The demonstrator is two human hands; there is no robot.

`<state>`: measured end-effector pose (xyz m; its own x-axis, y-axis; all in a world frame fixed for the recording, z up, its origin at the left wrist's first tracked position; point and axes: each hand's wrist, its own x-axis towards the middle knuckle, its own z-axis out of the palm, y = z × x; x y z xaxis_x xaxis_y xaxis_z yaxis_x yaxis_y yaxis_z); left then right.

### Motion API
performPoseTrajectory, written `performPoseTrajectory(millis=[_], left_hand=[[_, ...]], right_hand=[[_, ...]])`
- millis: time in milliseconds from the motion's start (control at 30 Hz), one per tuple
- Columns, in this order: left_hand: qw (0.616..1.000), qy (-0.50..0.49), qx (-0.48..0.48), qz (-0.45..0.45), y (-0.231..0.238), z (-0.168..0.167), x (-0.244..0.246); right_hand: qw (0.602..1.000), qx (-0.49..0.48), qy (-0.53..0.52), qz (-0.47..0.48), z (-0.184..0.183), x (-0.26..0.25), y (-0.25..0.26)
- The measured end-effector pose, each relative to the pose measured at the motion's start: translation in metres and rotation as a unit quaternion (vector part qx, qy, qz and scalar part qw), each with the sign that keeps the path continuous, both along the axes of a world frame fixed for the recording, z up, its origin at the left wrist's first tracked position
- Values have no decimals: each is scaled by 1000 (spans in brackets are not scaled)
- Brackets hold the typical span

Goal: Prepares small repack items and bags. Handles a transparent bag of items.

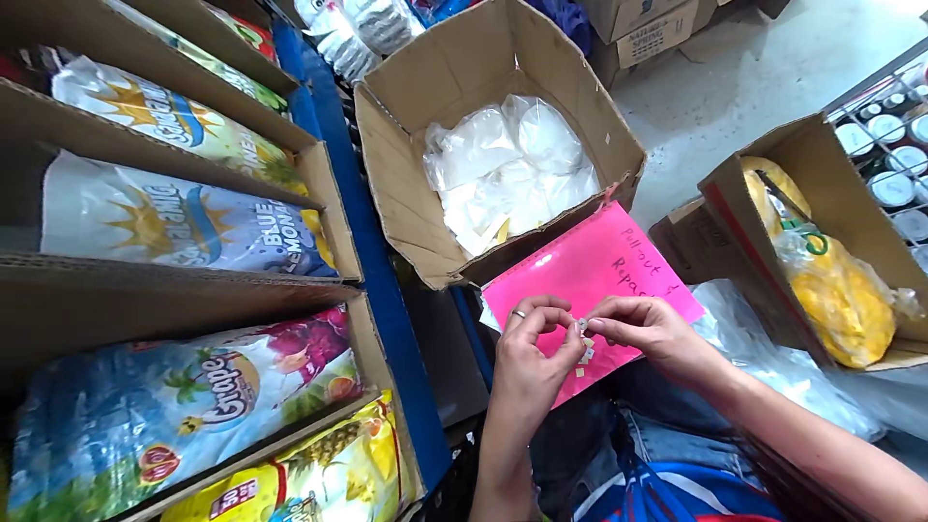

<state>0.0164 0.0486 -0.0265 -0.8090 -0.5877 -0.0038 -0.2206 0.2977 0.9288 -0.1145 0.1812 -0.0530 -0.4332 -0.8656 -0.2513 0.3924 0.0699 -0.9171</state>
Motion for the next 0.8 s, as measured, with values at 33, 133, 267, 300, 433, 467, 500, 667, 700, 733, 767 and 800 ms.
performPoseTrajectory(millis=[33,133,267,300,433,467,500,667,700,733,767,800], left_hand=[[1000,-1,-4,-7,-1,1,0],[1000,-5,-16,-22,-3,2,-1],[999,-6,-24,-35,-4,3,-2],[999,-5,-23,-38,-4,4,-3],[998,0,-45,-44,-3,3,-4],[998,1,-56,-42,-2,2,-5],[997,1,-66,-39,-1,1,-5],[995,8,-99,-24,2,0,-8],[995,7,-101,-23,3,-1,-8],[994,7,-105,-21,3,-1,-8],[994,6,-108,-19,3,-1,-9],[994,5,-111,-16,4,-2,-9]], right_hand=[[1000,1,6,4,0,-1,0],[999,7,33,10,2,-4,1],[997,17,69,10,5,-5,2],[997,20,77,9,5,-6,1],[991,36,127,-11,5,-2,1],[989,36,142,-22,5,0,0],[987,34,155,-35,4,2,0],[979,14,192,-71,1,8,-3],[978,11,197,-74,0,8,-3],[977,11,201,-76,-1,8,-3],[976,11,205,-78,-1,8,-3],[975,12,208,-80,-1,8,-3]])
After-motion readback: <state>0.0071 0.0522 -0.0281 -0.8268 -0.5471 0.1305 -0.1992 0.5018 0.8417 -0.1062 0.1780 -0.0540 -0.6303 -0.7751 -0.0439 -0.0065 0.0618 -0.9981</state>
